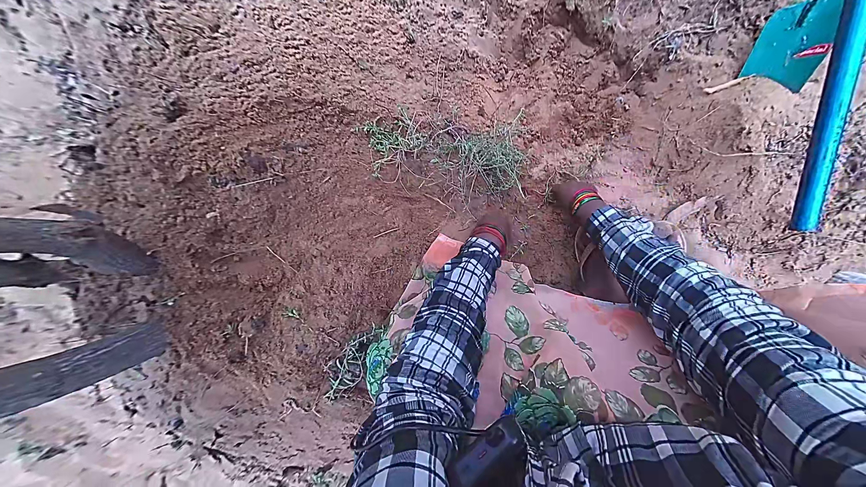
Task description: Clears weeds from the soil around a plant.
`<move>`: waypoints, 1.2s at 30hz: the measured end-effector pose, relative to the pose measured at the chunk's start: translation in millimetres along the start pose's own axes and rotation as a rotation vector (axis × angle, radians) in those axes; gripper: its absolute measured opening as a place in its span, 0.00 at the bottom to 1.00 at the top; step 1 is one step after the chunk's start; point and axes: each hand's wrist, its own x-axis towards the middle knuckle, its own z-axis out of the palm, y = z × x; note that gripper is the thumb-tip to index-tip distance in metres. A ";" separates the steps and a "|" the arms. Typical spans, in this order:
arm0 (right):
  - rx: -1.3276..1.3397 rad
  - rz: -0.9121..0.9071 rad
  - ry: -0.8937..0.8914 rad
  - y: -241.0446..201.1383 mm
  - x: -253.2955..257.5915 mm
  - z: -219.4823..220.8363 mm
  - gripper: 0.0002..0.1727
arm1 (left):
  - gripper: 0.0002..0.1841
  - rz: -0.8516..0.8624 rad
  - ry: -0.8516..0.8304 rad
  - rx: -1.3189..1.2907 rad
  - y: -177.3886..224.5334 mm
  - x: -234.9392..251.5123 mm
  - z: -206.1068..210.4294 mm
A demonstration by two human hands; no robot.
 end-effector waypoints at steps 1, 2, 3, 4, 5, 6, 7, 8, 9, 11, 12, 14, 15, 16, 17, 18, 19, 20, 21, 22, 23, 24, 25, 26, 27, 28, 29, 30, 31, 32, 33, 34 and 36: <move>0.004 0.015 0.008 1.7 4.2 -1.9 0.23 | 0.19 0.038 0.055 -0.053 -2.1 3.2 2.7; 0.008 0.017 0.015 6.1 7.8 -8.8 0.23 | 0.21 0.076 0.084 -0.083 -1.4 5.4 3.6; 0.003 -0.007 0.022 13.5 12.4 -16.4 0.22 | 0.23 0.112 0.089 -0.091 1.7 5.9 3.9; -0.013 -0.044 0.023 22.3 15.0 -24.0 0.22 | 0.25 0.144 0.063 -0.075 6.2 5.5 5.1; -0.024 -0.080 0.032 30.6 14.6 -31.3 0.24 | 0.27 0.167 0.019 -0.038 11.2 4.3 6.9; -0.012 -0.110 0.035 37.8 11.4 -38.6 0.25 | 0.29 0.171 -0.053 0.025 17.2 -1.0 6.6; 0.019 -0.134 0.037 44.0 6.1 -44.9 0.26 | 0.29 0.179 -0.134 0.111 24.1 -8.4 4.3; 0.053 -0.151 0.040 49.0 1.7 -48.9 0.26 | 0.27 0.194 -0.204 0.209 30.5 -15.7 1.6; 0.077 -0.166 0.039 51.7 -1.7 -50.4 0.25 | 0.24 0.197 -0.258 0.283 34.6 -19.4 0.7; 0.091 -0.187 -0.002 49.0 -6.8 -47.2 0.23 | 0.19 0.169 -0.305 0.331 35.5 -15.0 5.0; 0.065 -0.193 -0.048 43.7 -6.6 -42.3 0.21 | 0.17 0.144 -0.296 0.310 32.4 -7.9 10.4; 0.000 -0.166 -0.129 25.0 -7.4 -30.3 0.19 | 0.18 0.069 -0.215 0.218 24.1 3.0 20.8; -0.039 -0.149 -0.129 15.1 -7.1 -23.8 0.19 | 0.19 0.035 -0.177 0.172 21.2 3.6 19.8; -0.053 -0.124 -0.111 4.2 -8.5 -18.7 0.20 | 0.19 0.019 -0.147 0.140 17.7 3.1 14.6; -0.031 -0.098 -0.084 -4.8 -7.5 -11.4 0.23 | 0.17 0.010 -0.116 0.112 14.1 1.6 6.2; -0.020 -0.073 -0.080 -11.1 -3.1 -2.1 0.30 | 0.16 0.006 -0.076 0.074 10.4 -1.7 -3.7; -0.007 -0.058 -0.075 -14.9 2.2 8.6 0.34 | 0.15 0.005 -0.024 0.029 6.0 -4.8 -12.8; 0.002 -0.053 -0.070 -17.4 5.4 17.7 0.32 | 0.15 0.002 0.031 -0.026 1.9 -8.6 -20.6; 0.007 -0.062 -0.061 -18.1 5.3 23.5 0.26 | 0.15 -0.009 0.087 -0.070 -1.6 -11.7 -25.9; 0.012 -0.089 -0.064 -16.7 5.3 25.6 0.22 | 0.15 -0.022 0.127 -0.112 -4.3 -14.5 -30.2; 0.015 -0.137 -0.086 -14.3 5.4 23.8 0.21 | 0.16 -0.032 0.149 -0.143 -7.6 -15.0 -33.1; 0.024 -0.194 -0.121 -11.7 2.6 19.0 0.22 | 0.16 -0.041 0.158 -0.160 -10.4 -13.5 -34.2; 0.044 -0.249 -0.137 -9.0 -3.9 14.7 0.23 | 0.17 -0.048 0.160 -0.166 -12.4 -10.4 -33.0; 0.063 -0.289 -0.139 -6.0 -9.8 12.6 0.23 | 0.18 -0.054 0.152 -0.165 -13.3 -6.3 -30.2; 0.087 -0.314 -0.139 -3.9 -15.6 10.5 0.23 | 0.18 -0.056 0.136 -0.161 -12.9 -2.2 -27.7; 0.107 -0.327 -0.130 -2.9 -19.9 9.2 0.22 | 0.18 -0.057 0.116 -0.152 -11.3 -0.1 -26.8; 0.125 -0.313 -0.116 -4.7 -23.3 8.7 0.22 | 0.18 -0.049 0.094 -0.137 -9.2 0.0 -26.9; 0.132 -0.279 -0.096 -8.8 -25.2 10.4 0.23 | 0.18 -0.036 0.077 -0.121 -7.8 -0.2 -26.6; 0.121 -0.232 -0.079 -15.4 -26.1 13.9 0.24 | 0.18 -0.021 0.061 -0.110 -6.4 -1.7 -26.6; 0.096 -0.180 -0.077 -24.3 -26.7 18.7 0.27 | 0.18 -0.007 0.049 -0.102 -5.0 -3.3 -26.9; 0.060 -0.130 -0.092 -35.3 -28.3 24.7 0.32 | 0.18 0.002 0.038 -0.099 -4.1 -4.4 -27.1; 0.018 -0.104 -0.117 -46.6 -31.6 30.3 0.34 | 0.18 0.006 0.037 -0.098 -3.9 -4.8 -27.2; -0.044 -0.131 -0.143 -59.3 -37.7 36.8 0.27 | 0.19 0.007 0.033 -0.098 -5.6 -4.3 -27.8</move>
